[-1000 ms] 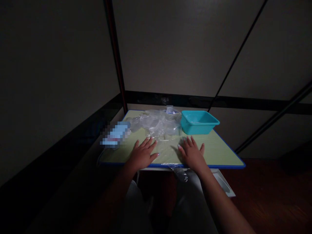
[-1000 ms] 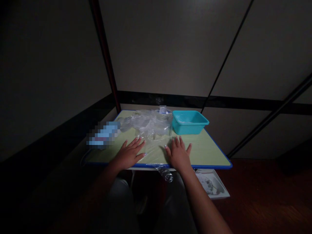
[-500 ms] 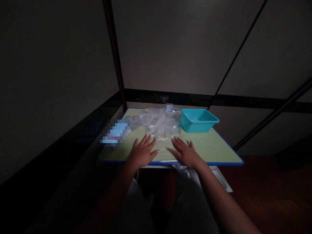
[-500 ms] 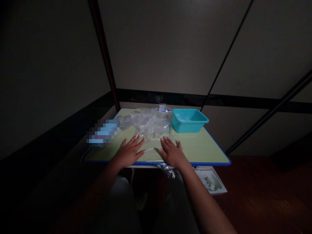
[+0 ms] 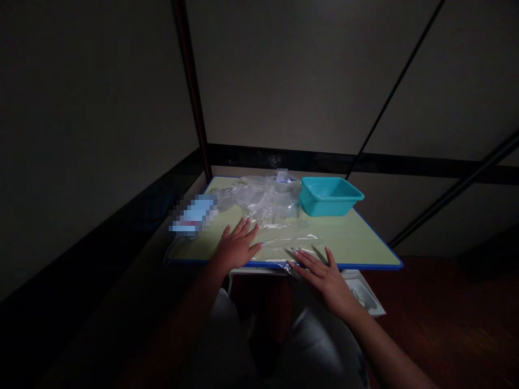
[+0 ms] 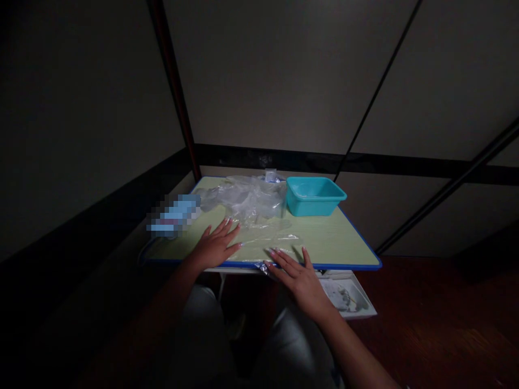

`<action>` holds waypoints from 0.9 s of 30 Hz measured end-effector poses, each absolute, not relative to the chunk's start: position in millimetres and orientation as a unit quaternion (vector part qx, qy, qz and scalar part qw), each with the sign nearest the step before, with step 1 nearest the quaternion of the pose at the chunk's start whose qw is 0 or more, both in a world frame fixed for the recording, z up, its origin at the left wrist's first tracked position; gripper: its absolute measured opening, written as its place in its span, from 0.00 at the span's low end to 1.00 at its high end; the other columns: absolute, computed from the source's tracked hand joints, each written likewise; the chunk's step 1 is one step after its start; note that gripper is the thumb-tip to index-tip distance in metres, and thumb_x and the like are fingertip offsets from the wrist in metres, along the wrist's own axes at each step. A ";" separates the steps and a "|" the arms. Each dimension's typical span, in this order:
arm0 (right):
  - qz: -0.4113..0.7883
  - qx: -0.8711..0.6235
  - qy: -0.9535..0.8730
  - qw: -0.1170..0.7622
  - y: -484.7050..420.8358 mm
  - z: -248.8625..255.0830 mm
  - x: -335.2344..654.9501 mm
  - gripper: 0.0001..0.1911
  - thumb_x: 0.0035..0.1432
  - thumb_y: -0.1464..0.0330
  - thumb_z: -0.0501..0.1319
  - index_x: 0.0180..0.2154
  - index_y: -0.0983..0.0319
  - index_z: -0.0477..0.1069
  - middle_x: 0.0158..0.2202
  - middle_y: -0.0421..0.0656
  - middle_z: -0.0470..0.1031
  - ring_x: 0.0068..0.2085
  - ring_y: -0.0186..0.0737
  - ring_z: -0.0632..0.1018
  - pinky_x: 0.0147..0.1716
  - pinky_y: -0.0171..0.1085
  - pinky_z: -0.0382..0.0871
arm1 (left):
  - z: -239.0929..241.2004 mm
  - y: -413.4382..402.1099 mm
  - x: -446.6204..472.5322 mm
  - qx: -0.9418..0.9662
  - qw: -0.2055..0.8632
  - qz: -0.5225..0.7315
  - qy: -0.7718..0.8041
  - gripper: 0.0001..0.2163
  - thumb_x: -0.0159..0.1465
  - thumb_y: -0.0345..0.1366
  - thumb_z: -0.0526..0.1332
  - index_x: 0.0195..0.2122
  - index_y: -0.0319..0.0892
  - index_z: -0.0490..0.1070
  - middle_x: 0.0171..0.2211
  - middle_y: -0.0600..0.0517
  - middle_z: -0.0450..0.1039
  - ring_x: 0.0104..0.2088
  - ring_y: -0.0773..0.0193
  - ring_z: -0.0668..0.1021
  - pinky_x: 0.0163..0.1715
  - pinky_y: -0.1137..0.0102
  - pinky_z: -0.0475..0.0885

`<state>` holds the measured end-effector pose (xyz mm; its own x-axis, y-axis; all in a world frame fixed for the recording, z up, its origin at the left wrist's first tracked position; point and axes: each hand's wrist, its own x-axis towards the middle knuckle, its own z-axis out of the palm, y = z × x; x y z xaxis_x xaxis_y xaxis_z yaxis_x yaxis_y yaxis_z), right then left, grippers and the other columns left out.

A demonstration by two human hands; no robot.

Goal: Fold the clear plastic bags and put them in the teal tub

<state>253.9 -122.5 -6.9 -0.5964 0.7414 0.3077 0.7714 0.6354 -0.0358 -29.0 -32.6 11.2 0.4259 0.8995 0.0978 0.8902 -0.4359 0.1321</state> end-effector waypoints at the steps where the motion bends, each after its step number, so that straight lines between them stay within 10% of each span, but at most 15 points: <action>1: -0.042 -0.411 -0.895 0.167 -119.9 -4.6 254.5 0.25 0.64 0.73 0.50 0.60 0.47 0.56 0.60 0.44 0.62 0.60 0.44 0.63 0.59 0.61 0.28 | 11.3 -32.5 -29.3 0.844 0.031 0.077 0.530 0.29 0.65 0.55 0.44 0.65 0.50 0.45 0.67 0.47 0.41 0.66 0.54 0.44 0.58 0.45 0.45; 11: 0.191 -0.393 -0.877 0.201 -66.7 60.9 235.3 0.17 0.63 0.60 0.51 0.38 0.62 0.75 0.36 0.46 0.79 0.38 0.41 0.77 0.40 0.38 0.67 | 11.2 -32.6 -30.0 0.844 0.024 0.085 0.530 0.28 0.65 0.54 0.45 0.64 0.50 0.47 0.66 0.47 0.43 0.66 0.55 0.43 0.58 0.47 0.46; 18: 0.232 -0.404 -0.875 0.133 -23.5 75.4 227.1 0.13 0.59 0.61 0.56 0.34 0.64 0.74 0.30 0.42 0.75 0.32 0.38 0.74 0.33 0.35 0.66 | 13.2 -34.8 -29.7 0.842 0.029 0.090 0.532 0.29 0.64 0.55 0.47 0.64 0.51 0.49 0.66 0.47 0.43 0.66 0.54 0.43 0.59 0.47 0.47; 27: -0.138 -0.552 -0.775 0.274 -68.1 55.1 229.1 0.23 0.62 0.65 0.50 0.58 0.62 0.59 0.61 0.54 0.57 0.60 0.52 0.59 0.59 0.55 0.45 | 13.6 -36.9 -30.7 0.842 0.031 0.101 0.529 0.29 0.65 0.55 0.46 0.64 0.49 0.50 0.66 0.47 0.44 0.66 0.53 0.42 0.59 0.48 0.46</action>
